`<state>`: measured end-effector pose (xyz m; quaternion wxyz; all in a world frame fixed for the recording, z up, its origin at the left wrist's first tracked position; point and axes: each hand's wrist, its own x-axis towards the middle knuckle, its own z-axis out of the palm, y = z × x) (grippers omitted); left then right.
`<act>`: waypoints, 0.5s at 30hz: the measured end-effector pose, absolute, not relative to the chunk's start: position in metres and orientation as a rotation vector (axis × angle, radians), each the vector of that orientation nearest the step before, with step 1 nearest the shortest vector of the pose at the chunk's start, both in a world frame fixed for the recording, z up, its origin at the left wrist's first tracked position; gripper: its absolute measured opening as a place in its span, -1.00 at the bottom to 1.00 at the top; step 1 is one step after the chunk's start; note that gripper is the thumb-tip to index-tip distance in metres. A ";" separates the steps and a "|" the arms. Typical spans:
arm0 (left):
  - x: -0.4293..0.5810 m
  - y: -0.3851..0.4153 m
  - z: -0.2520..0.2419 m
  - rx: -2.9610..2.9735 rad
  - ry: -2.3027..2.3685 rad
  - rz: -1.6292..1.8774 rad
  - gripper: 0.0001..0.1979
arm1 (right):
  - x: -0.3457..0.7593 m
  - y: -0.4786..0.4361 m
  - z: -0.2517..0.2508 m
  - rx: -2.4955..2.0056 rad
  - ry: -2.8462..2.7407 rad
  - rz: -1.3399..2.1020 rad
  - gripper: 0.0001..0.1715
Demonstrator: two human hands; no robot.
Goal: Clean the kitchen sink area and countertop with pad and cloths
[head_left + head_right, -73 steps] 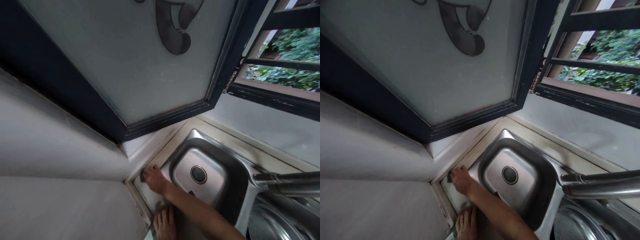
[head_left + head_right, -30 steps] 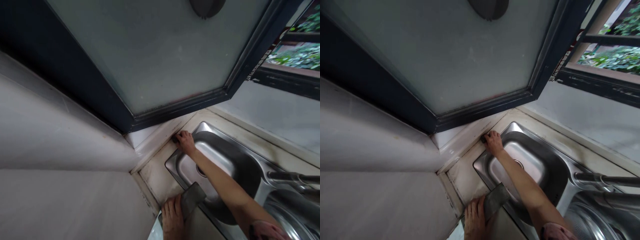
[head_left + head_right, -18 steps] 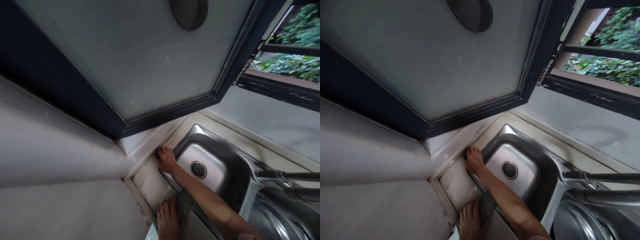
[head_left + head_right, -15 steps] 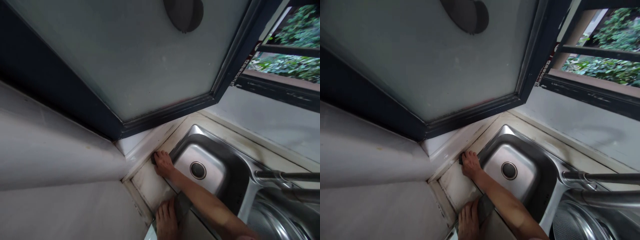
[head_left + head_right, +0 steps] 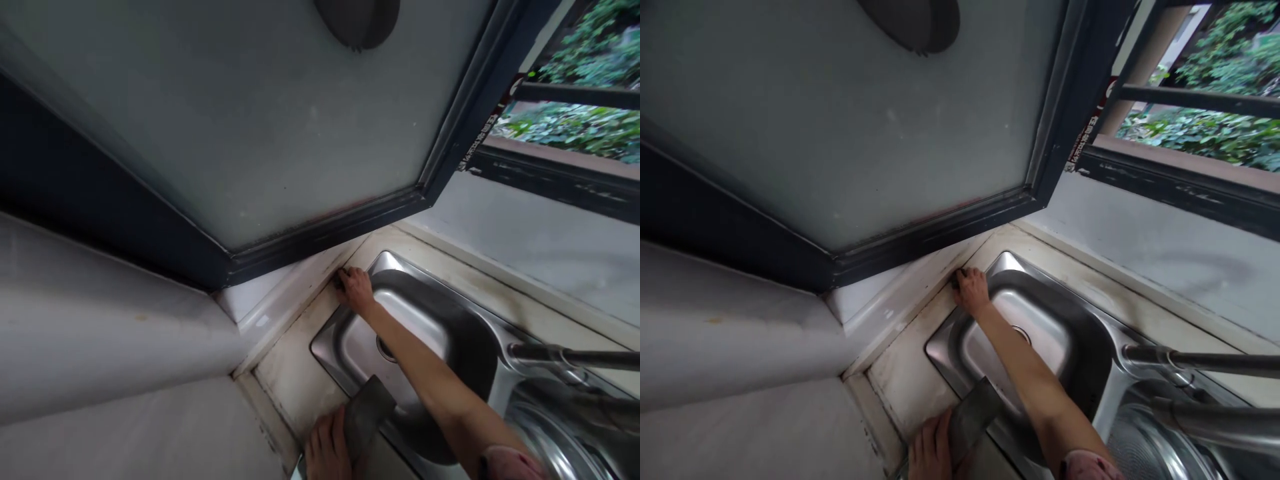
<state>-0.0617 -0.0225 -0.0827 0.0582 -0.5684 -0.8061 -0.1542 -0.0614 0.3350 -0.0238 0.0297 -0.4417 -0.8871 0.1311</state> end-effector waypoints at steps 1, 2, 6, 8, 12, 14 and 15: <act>-0.061 -0.023 -0.082 -1.724 -2.463 -0.465 -0.51 | -0.066 0.324 -0.024 -1.323 -2.753 0.424 -0.47; -0.060 -0.023 -0.081 -1.730 -2.478 -0.465 -0.50 | -0.071 0.312 -0.025 -1.276 -2.775 0.447 -0.49; -0.061 -0.023 -0.078 -1.748 -2.482 -0.467 -0.50 | -0.086 0.269 -0.022 -1.096 -2.844 0.551 -0.51; -0.062 -0.022 -0.077 -1.745 -2.477 -0.460 -0.52 | -0.090 0.258 -0.021 -1.034 -2.859 0.573 -0.48; -0.063 -0.021 -0.077 -1.723 -2.441 -0.449 -0.53 | -0.082 0.271 -0.020 -0.953 -2.906 0.526 -0.48; -0.063 -0.020 -0.080 -1.707 -2.416 -0.437 -0.53 | -0.073 0.295 -0.021 -1.026 -2.895 0.482 -0.48; -0.064 -0.020 -0.081 -1.704 -2.402 -0.429 -0.53 | -0.067 0.309 -0.020 -1.106 -2.873 0.450 -0.48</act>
